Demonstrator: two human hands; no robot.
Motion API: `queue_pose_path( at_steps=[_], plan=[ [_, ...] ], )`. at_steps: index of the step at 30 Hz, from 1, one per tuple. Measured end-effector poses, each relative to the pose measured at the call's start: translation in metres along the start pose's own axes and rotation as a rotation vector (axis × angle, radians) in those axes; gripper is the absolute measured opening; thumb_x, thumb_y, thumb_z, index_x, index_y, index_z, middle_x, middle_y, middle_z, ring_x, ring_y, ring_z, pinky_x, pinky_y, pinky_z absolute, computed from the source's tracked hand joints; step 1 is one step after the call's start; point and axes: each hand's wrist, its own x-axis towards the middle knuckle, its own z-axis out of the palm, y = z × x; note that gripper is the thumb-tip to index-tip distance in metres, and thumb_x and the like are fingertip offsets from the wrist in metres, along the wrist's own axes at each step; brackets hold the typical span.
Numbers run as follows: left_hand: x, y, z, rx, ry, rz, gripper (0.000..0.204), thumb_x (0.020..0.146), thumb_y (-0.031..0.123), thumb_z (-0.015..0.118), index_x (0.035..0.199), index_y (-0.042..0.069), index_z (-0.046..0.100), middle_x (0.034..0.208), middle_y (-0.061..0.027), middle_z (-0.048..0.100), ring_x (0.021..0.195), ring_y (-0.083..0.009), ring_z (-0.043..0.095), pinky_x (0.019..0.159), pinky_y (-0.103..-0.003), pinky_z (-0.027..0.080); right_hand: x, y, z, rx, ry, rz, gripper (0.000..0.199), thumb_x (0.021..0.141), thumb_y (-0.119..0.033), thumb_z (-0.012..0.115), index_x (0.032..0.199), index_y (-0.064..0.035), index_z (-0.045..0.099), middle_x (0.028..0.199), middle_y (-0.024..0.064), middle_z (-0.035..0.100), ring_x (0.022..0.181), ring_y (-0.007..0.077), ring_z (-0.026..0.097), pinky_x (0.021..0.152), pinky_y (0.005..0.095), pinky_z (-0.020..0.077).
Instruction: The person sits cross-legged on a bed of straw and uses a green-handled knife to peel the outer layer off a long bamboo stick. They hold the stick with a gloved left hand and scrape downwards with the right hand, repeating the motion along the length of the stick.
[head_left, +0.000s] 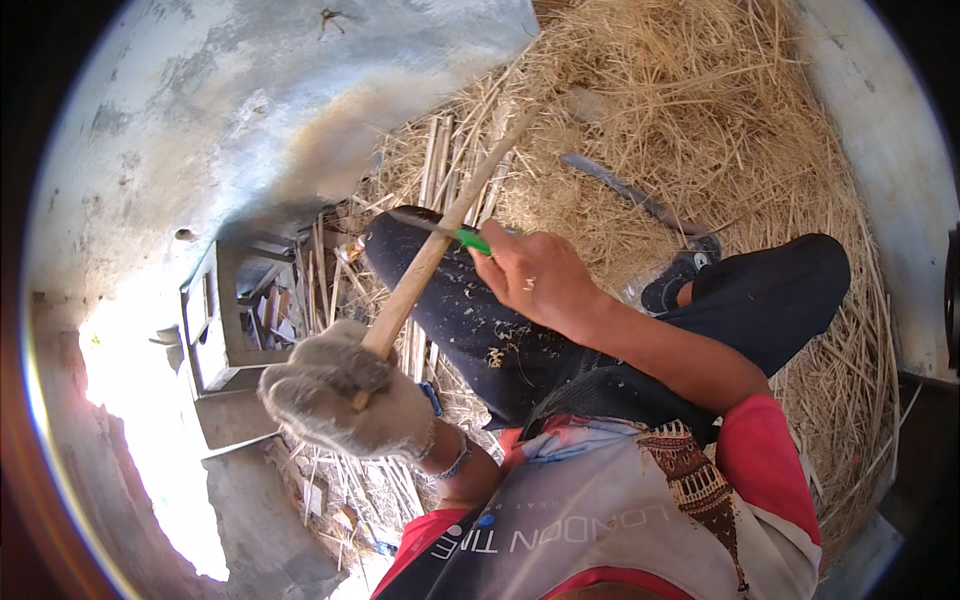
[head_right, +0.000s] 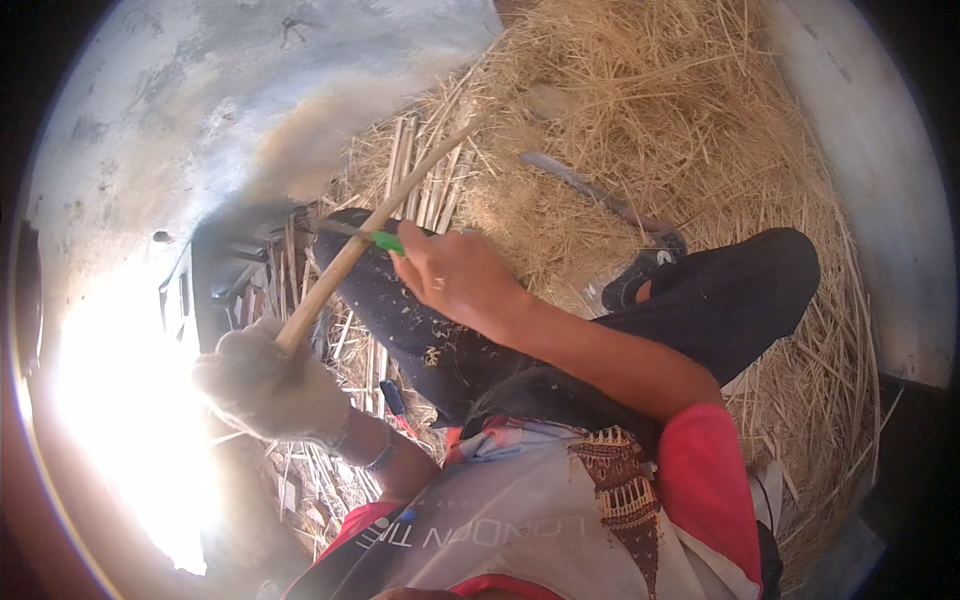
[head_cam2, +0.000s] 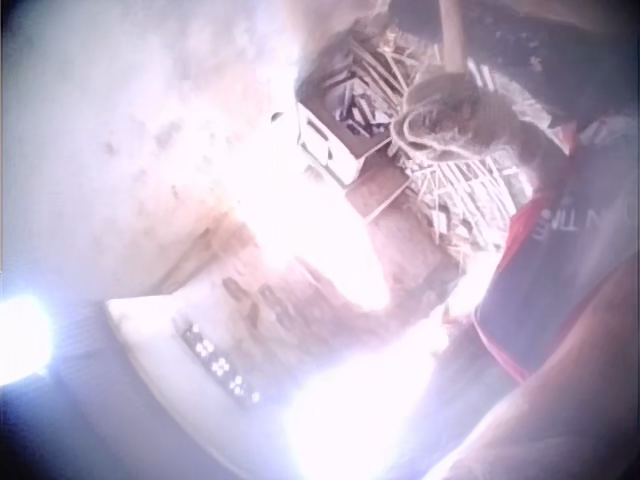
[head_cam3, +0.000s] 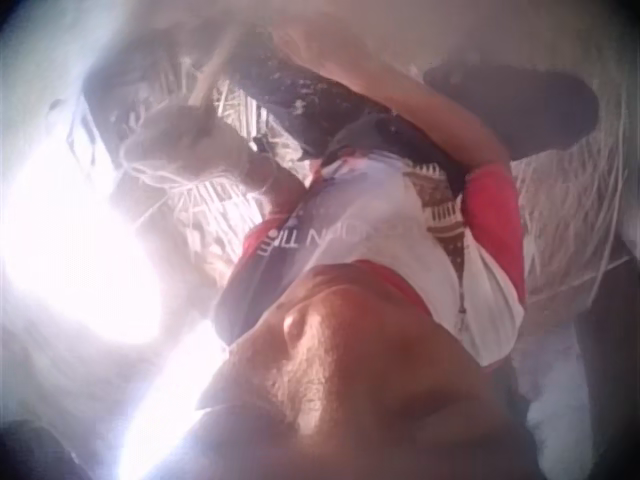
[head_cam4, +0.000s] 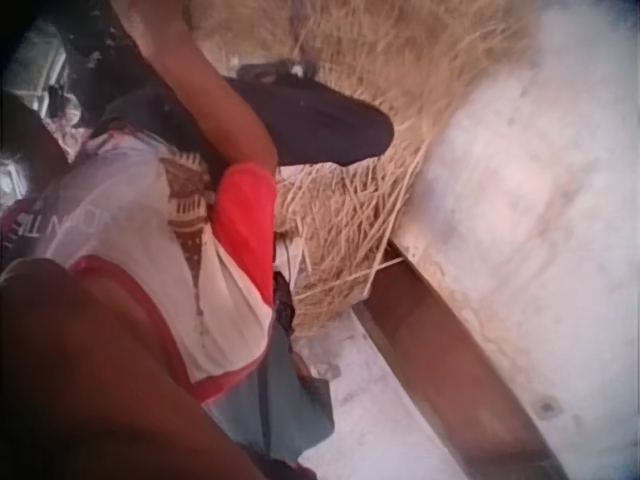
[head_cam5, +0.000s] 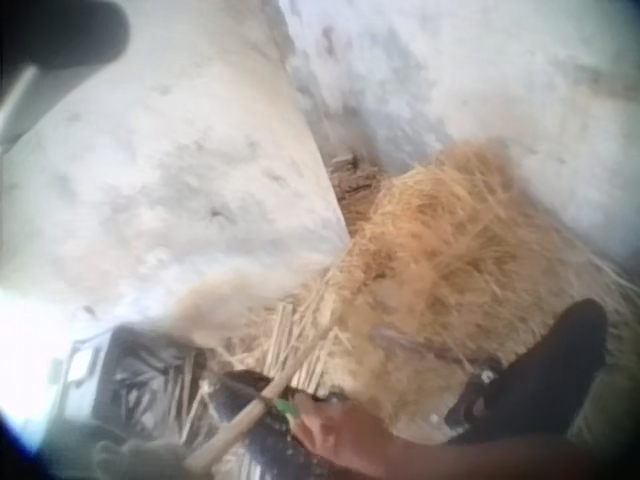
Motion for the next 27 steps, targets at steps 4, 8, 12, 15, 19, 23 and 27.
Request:
queue_pose_path(
  at_steps=[4, 8, 12, 15, 19, 23, 27],
  plan=[
    [-0.003, -0.005, -0.016, -0.122, -0.128, -0.005, 0.031, 0.099, 0.021, 0.051, 0.073, 0.009, 0.038, 0.059, -0.0014, 0.033, 0.049, -0.0109, 0.034, 0.046, -0.028, 0.038, -0.005, 0.058, -0.003, -0.116, -0.086, 0.264, 0.027, 0.101, -0.026, 0.050, 0.101, 0.0005, 0.056, 0.058, 0.0198, 0.058, 0.053, 0.0383, 0.061, 0.047, 0.0471, 0.0473],
    [-0.003, -0.006, -0.023, -0.213, -0.245, -0.007, 0.038, 0.101, 0.021, 0.053, 0.068, 0.013, 0.035, 0.054, 0.0024, 0.027, 0.045, -0.0084, 0.028, 0.044, -0.026, 0.031, -0.021, 0.018, -0.014, 0.047, 0.079, -0.009, 0.023, 0.100, -0.025, 0.052, 0.097, -0.0019, 0.052, 0.060, 0.0173, 0.060, 0.052, 0.0371, 0.062, 0.047, 0.0488, 0.0462],
    [-0.004, 0.000, -0.011, -0.193, -0.271, 0.047, 0.037, 0.098, 0.021, 0.054, 0.067, 0.013, 0.036, 0.053, 0.0023, 0.029, 0.044, -0.0082, 0.028, 0.043, -0.025, 0.028, -0.023, -0.002, -0.009, 0.033, 0.121, -0.162, 0.021, 0.099, -0.022, 0.053, 0.100, -0.0008, 0.052, 0.061, 0.0178, 0.058, 0.056, 0.0372, 0.062, 0.050, 0.0450, 0.0493],
    [-0.008, 0.001, -0.004, -0.190, -0.315, 0.078, 0.034, 0.096, 0.018, 0.054, 0.068, 0.012, 0.037, 0.053, 0.0006, 0.033, 0.041, -0.0089, 0.027, 0.042, -0.026, 0.028, -0.008, 0.041, 0.002, -0.113, 0.013, 0.109, 0.019, 0.100, -0.022, 0.051, 0.098, -0.0029, 0.051, 0.060, 0.0169, 0.059, 0.053, 0.0357, 0.063, 0.047, 0.0458, 0.0502],
    [-0.012, 0.002, -0.011, -0.202, -0.254, 0.032, 0.040, 0.093, 0.027, 0.064, 0.066, 0.009, 0.041, 0.049, -0.0012, 0.040, 0.037, -0.0126, 0.039, 0.040, -0.029, 0.029, -0.012, 0.017, -0.009, 0.013, 0.001, 0.012, 0.020, 0.097, -0.018, 0.056, 0.096, 0.0011, 0.053, 0.058, 0.0197, 0.058, 0.051, 0.0360, 0.061, 0.047, 0.0461, 0.0468],
    [-0.014, 0.002, -0.004, -0.173, -0.279, 0.045, 0.033, 0.097, 0.022, 0.052, 0.070, 0.010, 0.037, 0.054, -0.0006, 0.034, 0.042, -0.0119, 0.034, 0.041, -0.028, 0.029, -0.012, 0.052, 0.008, -0.030, 0.078, 0.033, 0.020, 0.097, -0.020, 0.054, 0.100, 0.0000, 0.053, 0.058, 0.0168, 0.060, 0.052, 0.0364, 0.063, 0.047, 0.0475, 0.0487],
    [-0.009, -0.003, -0.005, -0.154, -0.238, 0.083, 0.033, 0.096, 0.022, 0.052, 0.070, 0.010, 0.036, 0.053, -0.0004, 0.035, 0.040, -0.0115, 0.036, 0.041, -0.029, 0.032, 0.005, 0.069, 0.009, -0.036, 0.045, 0.103, 0.021, 0.096, -0.020, 0.055, 0.100, 0.0005, 0.053, 0.058, 0.0165, 0.060, 0.051, 0.0357, 0.063, 0.046, 0.0470, 0.0483]
  ],
)
